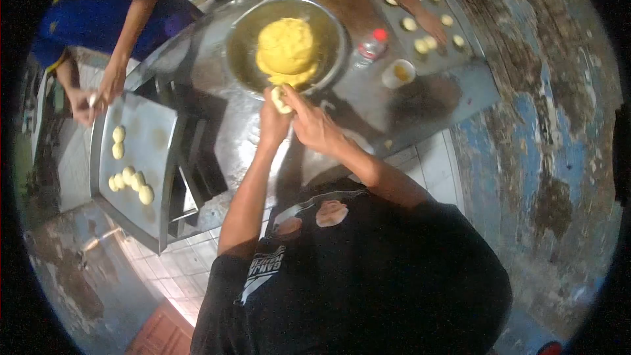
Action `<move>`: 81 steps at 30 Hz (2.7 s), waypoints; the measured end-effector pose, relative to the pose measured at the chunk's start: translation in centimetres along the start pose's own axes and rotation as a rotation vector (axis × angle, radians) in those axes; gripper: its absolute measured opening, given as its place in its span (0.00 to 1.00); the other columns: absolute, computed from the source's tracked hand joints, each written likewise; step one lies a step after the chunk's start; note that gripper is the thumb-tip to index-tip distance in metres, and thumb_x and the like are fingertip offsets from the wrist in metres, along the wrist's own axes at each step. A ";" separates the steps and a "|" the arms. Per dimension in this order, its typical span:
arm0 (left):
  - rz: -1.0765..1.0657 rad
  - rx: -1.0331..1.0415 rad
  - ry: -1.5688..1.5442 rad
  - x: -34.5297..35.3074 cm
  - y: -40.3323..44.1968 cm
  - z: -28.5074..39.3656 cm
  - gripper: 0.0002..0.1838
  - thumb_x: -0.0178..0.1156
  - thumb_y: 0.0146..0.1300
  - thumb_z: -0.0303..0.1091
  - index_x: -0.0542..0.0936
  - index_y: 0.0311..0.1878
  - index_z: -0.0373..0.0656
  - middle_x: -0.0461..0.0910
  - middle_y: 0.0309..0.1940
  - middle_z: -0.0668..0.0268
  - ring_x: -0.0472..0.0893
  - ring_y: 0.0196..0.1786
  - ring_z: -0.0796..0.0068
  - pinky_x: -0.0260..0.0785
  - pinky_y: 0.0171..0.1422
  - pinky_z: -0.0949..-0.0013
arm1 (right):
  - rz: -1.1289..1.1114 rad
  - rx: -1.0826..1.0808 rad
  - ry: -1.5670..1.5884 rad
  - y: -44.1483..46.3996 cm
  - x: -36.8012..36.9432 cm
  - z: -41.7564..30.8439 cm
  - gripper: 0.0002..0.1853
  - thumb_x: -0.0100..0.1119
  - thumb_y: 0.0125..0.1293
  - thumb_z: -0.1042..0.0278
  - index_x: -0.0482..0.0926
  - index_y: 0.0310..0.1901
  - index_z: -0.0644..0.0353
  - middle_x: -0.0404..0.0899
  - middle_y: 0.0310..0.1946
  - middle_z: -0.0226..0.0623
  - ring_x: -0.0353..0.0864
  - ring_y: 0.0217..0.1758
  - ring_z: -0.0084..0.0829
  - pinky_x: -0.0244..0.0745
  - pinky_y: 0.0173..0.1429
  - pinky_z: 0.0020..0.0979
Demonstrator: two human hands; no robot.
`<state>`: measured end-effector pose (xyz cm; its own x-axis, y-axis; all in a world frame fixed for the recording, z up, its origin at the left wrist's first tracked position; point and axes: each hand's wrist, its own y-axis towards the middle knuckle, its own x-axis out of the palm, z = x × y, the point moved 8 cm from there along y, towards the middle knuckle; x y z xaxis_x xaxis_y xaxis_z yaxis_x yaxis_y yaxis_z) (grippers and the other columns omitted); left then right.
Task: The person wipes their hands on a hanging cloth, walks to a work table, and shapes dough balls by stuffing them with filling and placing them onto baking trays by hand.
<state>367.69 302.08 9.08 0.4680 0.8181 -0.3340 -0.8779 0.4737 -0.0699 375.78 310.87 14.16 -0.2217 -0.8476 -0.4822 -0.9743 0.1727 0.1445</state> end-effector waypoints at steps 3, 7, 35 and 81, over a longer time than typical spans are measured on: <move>-0.061 0.042 0.076 1.1 -2.9 0.8 0.24 0.66 0.63 0.25 0.71 0.61 0.38 0.83 0.48 0.58 0.83 0.52 0.68 0.76 0.58 0.62 | 0.090 0.314 0.372 -1.2 -2.9 5.0 0.30 0.64 0.69 0.72 0.68 0.71 0.63 0.86 0.54 0.42 0.85 0.56 0.30 0.79 0.61 0.32; -0.236 0.007 -0.349 5.2 -5.8 0.1 0.36 0.70 0.57 0.18 0.68 0.68 0.44 0.77 0.58 0.65 0.78 0.59 0.74 0.73 0.65 0.68 | 0.111 0.400 0.369 -3.6 -4.0 7.8 0.29 0.63 0.67 0.75 0.69 0.69 0.64 0.84 0.51 0.49 0.86 0.50 0.44 0.83 0.55 0.41; -0.286 -0.357 0.346 5.3 -20.3 4.1 0.22 0.66 0.70 0.41 0.83 0.65 0.48 0.87 0.52 0.58 0.83 0.54 0.70 0.75 0.61 0.63 | -0.302 -0.201 0.304 -15.4 -5.4 -2.9 0.12 0.64 0.69 0.73 0.85 0.52 0.63 0.88 0.43 0.40 0.86 0.45 0.23 0.82 0.48 0.31; 0.629 -0.063 0.526 -43.2 -24.3 -7.5 0.32 0.65 0.65 0.47 0.74 0.66 0.36 0.70 0.71 0.53 0.66 0.76 0.54 0.59 0.78 0.47 | -1.063 -1.071 -0.750 17.8 44.1 -21.7 0.29 0.46 0.80 0.51 0.69 0.69 0.68 0.64 0.74 0.59 0.63 0.78 0.54 0.58 0.80 0.51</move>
<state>368.05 252.76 18.14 -0.2086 0.6572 -0.7243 -0.9716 -0.0545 0.2303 349.53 265.63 14.22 0.1941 0.1077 -0.9751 -0.3002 -0.9397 -0.1635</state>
